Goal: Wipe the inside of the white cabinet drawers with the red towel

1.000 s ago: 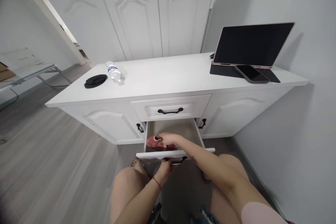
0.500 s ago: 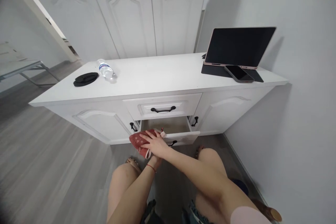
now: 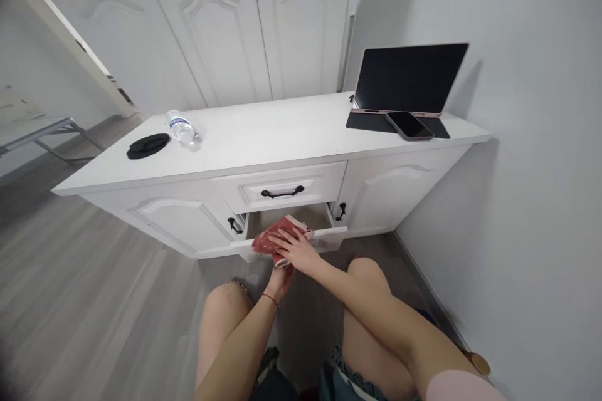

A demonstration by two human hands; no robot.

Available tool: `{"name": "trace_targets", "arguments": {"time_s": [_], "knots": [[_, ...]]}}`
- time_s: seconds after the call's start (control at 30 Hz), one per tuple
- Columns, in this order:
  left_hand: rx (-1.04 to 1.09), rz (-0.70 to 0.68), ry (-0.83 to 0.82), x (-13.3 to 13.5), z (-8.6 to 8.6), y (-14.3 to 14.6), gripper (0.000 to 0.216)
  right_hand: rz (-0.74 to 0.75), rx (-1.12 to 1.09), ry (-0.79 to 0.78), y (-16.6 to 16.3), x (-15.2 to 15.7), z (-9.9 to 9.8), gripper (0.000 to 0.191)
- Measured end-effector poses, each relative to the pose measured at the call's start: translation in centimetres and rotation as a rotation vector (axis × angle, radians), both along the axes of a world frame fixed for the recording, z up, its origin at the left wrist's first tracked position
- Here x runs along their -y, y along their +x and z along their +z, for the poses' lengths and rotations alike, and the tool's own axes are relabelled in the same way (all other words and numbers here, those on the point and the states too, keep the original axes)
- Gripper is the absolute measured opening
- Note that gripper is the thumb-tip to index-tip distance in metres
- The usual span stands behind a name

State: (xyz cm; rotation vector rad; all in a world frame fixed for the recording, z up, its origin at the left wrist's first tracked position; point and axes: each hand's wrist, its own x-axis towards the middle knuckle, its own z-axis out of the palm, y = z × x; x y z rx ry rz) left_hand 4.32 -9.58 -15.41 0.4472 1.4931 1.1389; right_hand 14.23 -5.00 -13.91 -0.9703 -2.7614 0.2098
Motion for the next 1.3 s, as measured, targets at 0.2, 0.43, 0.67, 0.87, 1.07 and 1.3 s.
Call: {"name": "trace_targets", "arguments": {"time_s": [0.2, 0.43, 0.67, 0.87, 1.07, 1.3], "knots": [[0.331, 0.08, 0.02, 0.1, -2.2, -0.4, 0.015, -0.109, 0.005, 0.032, 4.1, 0.8, -0.1, 0.04], [0.384, 0.118, -0.009, -0.4, -2.8, -0.5, 0.006, -0.267, 0.029, 0.102, 7.2, 2.0, -1.2, 0.041], [0.385, 0.15, -0.017, -0.6, -2.7, -0.2, 0.01, -0.521, -0.002, 0.116, 8.7, 3.5, -2.7, 0.038], [0.31, 0.133, -0.039, -0.6, -2.0, -0.1, 0.007, -0.752, -0.119, 0.066, 8.1, 4.3, -4.0, 0.045], [0.328, 0.152, -0.064, -0.6, -1.9, -0.1, 0.007, -0.965, -0.339, -0.053, 6.4, 4.4, -7.0, 0.053], [0.36, 0.165, -0.064, -0.6, -2.2, -0.2, 0.008, -1.216, -0.393, -0.346, 3.6, 3.5, -8.3, 0.055]]}}
